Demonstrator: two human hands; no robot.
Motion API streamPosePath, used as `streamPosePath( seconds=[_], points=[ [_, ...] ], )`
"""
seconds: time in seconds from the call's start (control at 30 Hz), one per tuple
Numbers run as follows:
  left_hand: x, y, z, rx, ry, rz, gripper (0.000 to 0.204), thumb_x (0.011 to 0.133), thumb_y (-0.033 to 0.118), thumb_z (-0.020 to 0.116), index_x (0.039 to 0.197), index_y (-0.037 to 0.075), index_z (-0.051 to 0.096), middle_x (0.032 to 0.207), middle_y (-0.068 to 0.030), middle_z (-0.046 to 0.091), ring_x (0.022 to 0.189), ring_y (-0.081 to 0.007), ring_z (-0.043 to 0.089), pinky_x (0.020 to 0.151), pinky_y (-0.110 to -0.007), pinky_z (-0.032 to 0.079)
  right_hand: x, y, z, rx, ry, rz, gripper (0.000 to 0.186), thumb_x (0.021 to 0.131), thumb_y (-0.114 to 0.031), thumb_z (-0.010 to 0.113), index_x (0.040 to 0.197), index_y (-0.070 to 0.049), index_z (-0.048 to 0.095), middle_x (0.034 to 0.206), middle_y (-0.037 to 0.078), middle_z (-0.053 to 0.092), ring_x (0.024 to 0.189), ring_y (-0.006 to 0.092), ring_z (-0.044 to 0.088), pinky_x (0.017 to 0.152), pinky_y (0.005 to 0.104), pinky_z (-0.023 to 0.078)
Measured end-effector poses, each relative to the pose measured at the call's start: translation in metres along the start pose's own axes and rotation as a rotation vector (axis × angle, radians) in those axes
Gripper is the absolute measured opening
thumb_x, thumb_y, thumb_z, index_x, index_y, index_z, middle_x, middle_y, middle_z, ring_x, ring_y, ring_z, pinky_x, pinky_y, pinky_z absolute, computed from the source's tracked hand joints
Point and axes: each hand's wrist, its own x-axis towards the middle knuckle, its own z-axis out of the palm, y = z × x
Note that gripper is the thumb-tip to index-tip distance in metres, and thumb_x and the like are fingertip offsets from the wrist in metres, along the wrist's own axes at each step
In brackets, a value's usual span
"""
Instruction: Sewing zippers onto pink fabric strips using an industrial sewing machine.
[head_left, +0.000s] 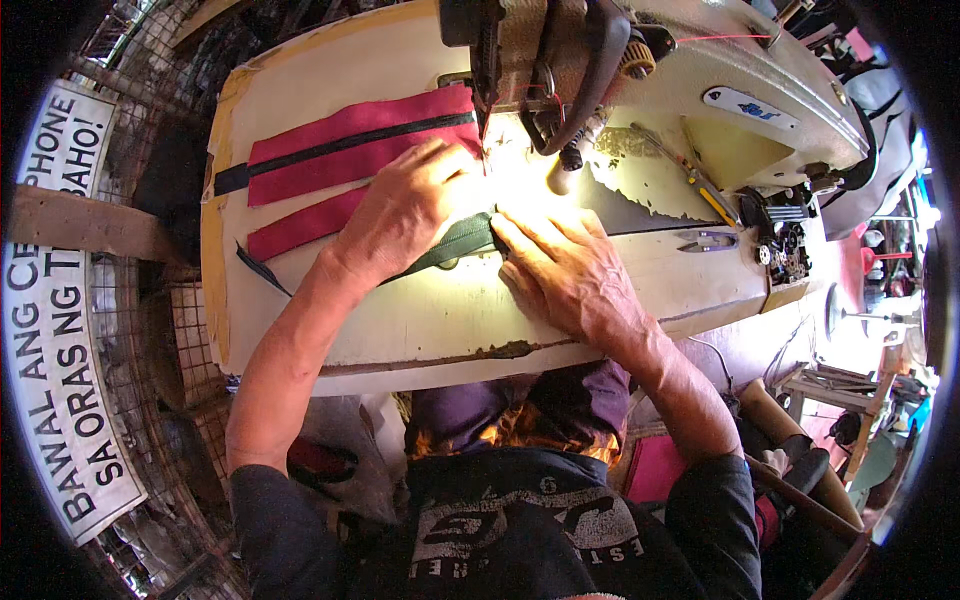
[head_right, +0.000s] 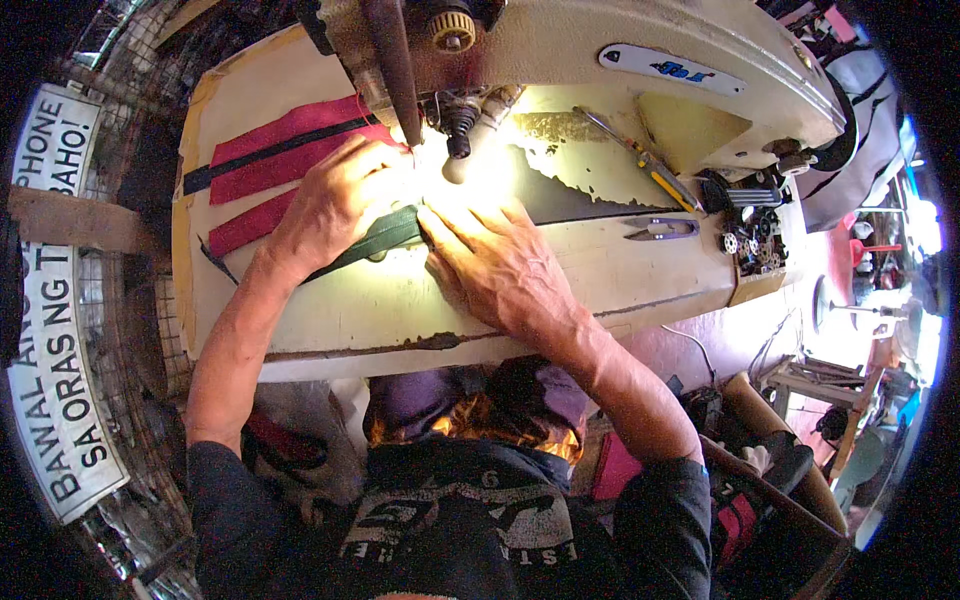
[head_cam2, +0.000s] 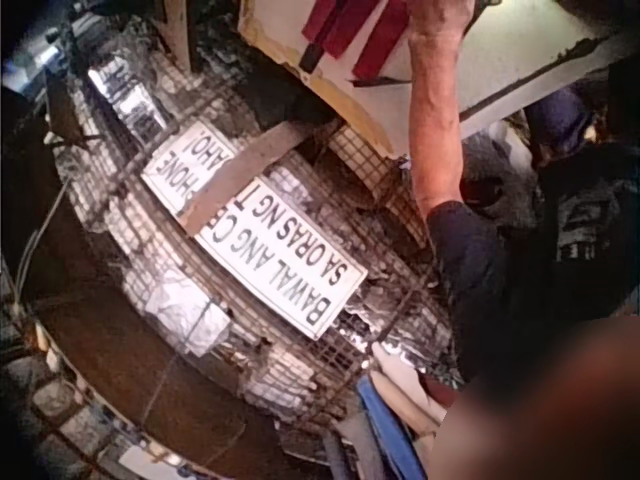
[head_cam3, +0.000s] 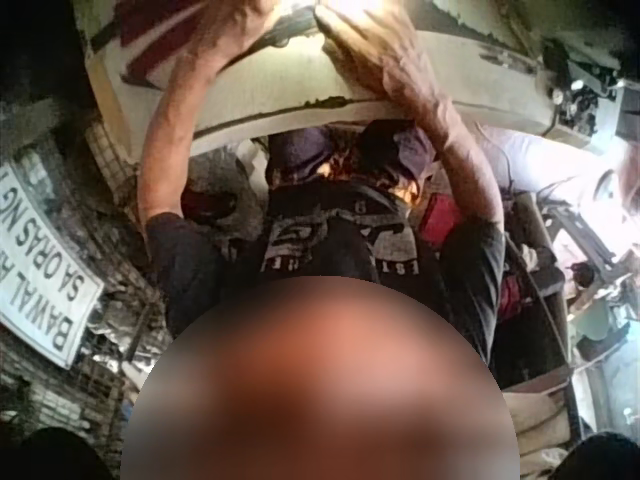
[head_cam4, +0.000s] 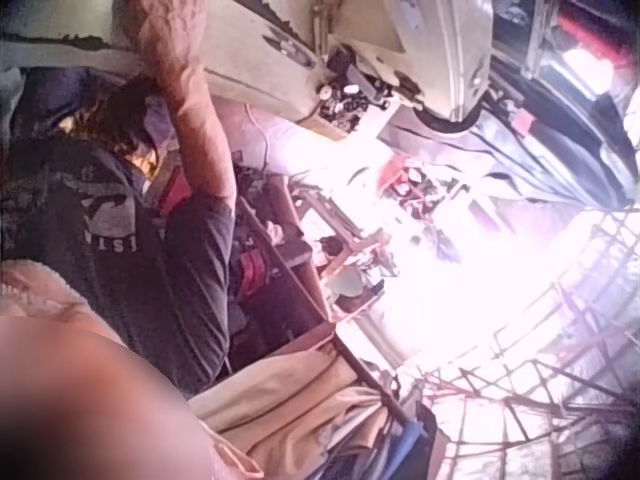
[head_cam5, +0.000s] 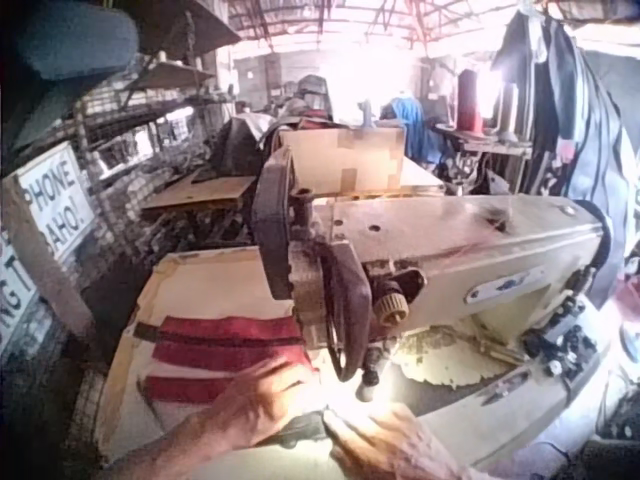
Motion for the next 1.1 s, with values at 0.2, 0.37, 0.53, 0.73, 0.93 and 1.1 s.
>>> streamPosePath(
  seconds=[0.2,0.37,0.53,0.73,0.93,1.1],
  points=[
    [0.007,-0.006,0.003,0.141,-0.015,0.107,0.013,0.081,0.010,0.061,0.091,0.004,0.066,0.097,-0.0103,0.061,0.096,-0.0289,0.062,0.089,-0.038,0.055,0.006,0.001,0.001,-0.048,0.002,-0.041,0.049,0.091,-0.030,0.070,0.132,-0.004,0.061,0.134,0.010,0.064,0.117,0.0273,0.059,0.099,0.0430,0.045],
    [0.004,-0.007,0.006,-0.019,0.031,0.005,0.012,0.083,0.012,0.064,0.092,0.003,0.067,0.093,-0.0088,0.060,0.094,-0.0291,0.062,0.086,-0.040,0.054,0.014,-0.001,0.007,-0.047,-0.004,0.033,0.052,0.092,-0.035,0.069,0.134,-0.004,0.061,0.132,0.009,0.065,0.114,0.0259,0.061,0.095,0.0423,0.045],
    [-0.008,0.000,0.018,-0.166,0.179,-0.098,0.021,0.080,0.005,0.071,0.101,0.004,0.071,0.103,-0.0055,0.065,0.096,-0.0270,0.063,0.083,-0.040,0.052,0.015,-0.003,0.000,0.019,-0.104,0.108,0.054,0.092,-0.033,0.071,0.137,-0.006,0.060,0.140,0.015,0.061,0.126,0.0316,0.057,0.103,0.0474,0.042],
    [-0.009,-0.002,0.021,-0.126,0.178,-0.073,0.018,0.081,0.006,0.071,0.099,0.004,0.070,0.103,-0.0055,0.064,0.096,-0.0268,0.063,0.083,-0.040,0.051,0.019,0.027,-0.002,0.163,-0.013,0.048,0.040,0.092,-0.029,0.069,0.123,-0.003,0.064,0.113,0.020,0.064,0.104,0.0398,0.060,0.093,0.0511,0.046],
    [-0.009,0.000,0.021,-0.114,0.194,-0.089,0.013,0.083,0.008,0.071,0.096,0.005,0.069,0.101,-0.0053,0.063,0.095,-0.0256,0.062,0.083,-0.041,0.051,0.026,0.059,-0.001,0.169,-0.103,-0.029,0.023,0.091,-0.022,0.071,0.102,-0.002,0.070,0.096,0.019,0.065,0.096,0.0395,0.060,0.090,0.0510,0.046],
    [-0.010,0.000,0.021,-0.100,0.172,-0.105,0.014,0.083,0.009,0.071,0.096,0.005,0.069,0.100,-0.0052,0.062,0.094,-0.0252,0.061,0.084,-0.041,0.051,0.032,0.058,-0.002,0.016,-0.042,-0.146,0.030,0.096,-0.029,0.065,0.115,-0.008,0.073,0.102,0.018,0.069,0.099,0.0369,0.062,0.091,0.0522,0.043]
  ],
)
